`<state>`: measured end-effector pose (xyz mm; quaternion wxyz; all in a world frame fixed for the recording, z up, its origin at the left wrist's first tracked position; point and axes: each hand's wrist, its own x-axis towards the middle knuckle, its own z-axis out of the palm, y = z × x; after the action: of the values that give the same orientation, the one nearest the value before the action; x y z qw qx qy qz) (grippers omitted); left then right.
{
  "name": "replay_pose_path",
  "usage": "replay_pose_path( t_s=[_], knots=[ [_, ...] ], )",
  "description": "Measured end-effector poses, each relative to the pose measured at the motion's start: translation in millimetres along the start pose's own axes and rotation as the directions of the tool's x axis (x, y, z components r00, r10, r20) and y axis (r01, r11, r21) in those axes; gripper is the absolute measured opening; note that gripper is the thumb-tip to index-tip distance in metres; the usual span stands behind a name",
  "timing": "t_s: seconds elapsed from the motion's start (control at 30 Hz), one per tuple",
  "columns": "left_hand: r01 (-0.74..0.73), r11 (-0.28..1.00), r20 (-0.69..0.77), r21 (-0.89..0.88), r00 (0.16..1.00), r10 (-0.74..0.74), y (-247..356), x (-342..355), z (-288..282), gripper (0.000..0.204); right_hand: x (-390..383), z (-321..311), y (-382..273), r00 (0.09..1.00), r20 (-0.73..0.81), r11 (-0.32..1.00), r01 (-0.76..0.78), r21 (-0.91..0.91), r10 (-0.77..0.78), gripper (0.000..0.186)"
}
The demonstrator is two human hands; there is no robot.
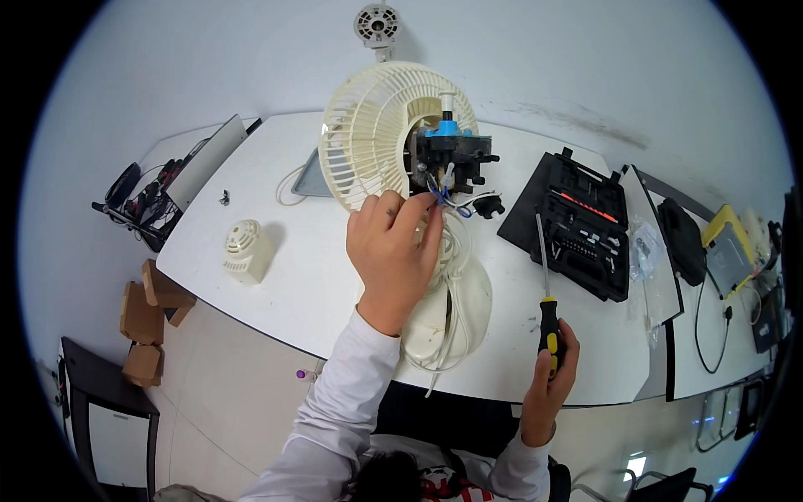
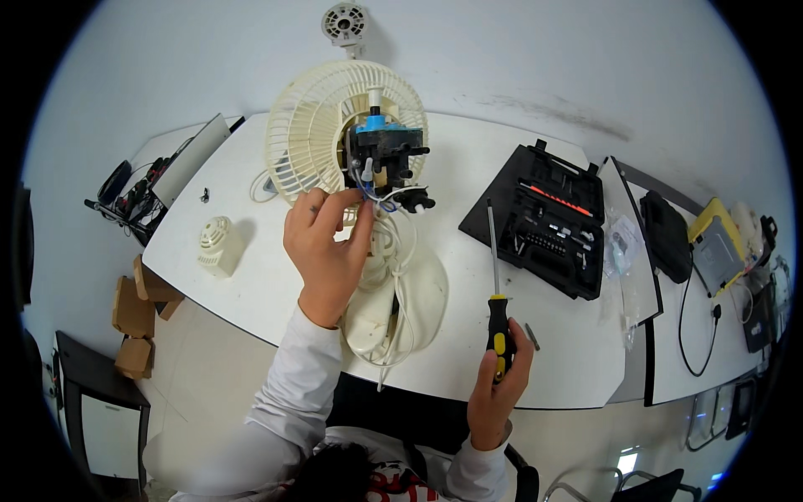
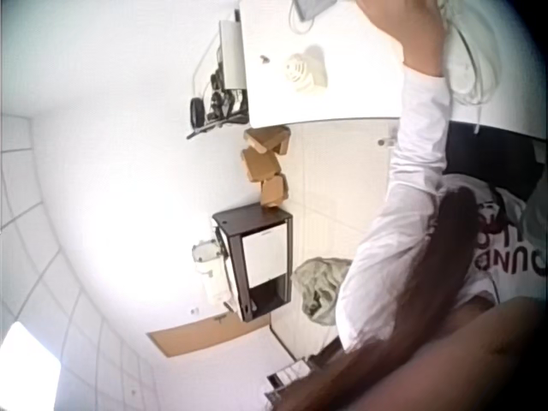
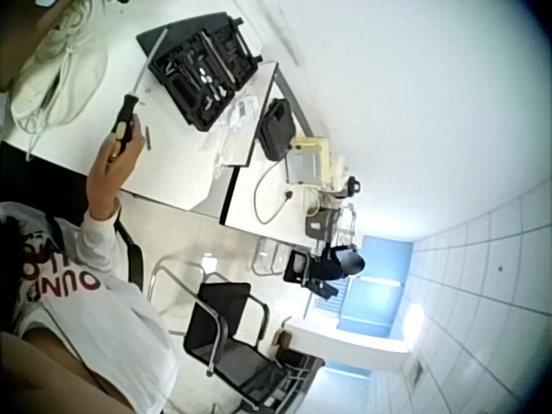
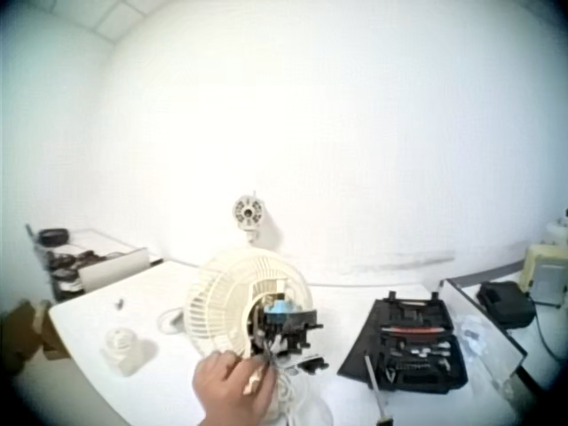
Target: The person disassembles a white electric fan by removing the rear cover and using a screwdriver to loosen screws on the motor housing. They manipulate the internal wires and components while the fan remains on a white table.
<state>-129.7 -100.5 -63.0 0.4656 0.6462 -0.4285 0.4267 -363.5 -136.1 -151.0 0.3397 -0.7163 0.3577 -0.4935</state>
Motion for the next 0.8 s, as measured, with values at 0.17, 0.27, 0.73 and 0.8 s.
replay_pose_path(
  t_s=[0.17, 0.27, 0.73, 0.8],
  knots=[
    [0.239, 0.951, 0.041, -0.197, 0.971, -0.235, -7, -8, 0, 0.013, -1, -1, -2, 0.999, -0.032, 0.999, 0.02, 0.03, -0.019, 0.037],
    [0.358, 0.883, 0.066, -0.304, 0.933, -0.355, -9, -9, 2, 0.013, -2, -6, -10, 0.997, -0.053, 0.997, 0.053, 0.051, -0.05, 0.037],
    [0.496, 0.758, 0.122, -0.424, 0.86, -0.495, -11, -17, 6, 0.028, 10, 7, -22, 0.978, 0.032, 0.976, 0.203, 0.083, -0.206, 0.039],
    [0.5, 0.742, 0.13, -0.446, 0.857, -0.499, -12, -17, 7, 0.028, 15, 9, -26, 0.954, 0.022, 0.954, 0.297, 0.045, -0.298, 0.039]
  ],
)
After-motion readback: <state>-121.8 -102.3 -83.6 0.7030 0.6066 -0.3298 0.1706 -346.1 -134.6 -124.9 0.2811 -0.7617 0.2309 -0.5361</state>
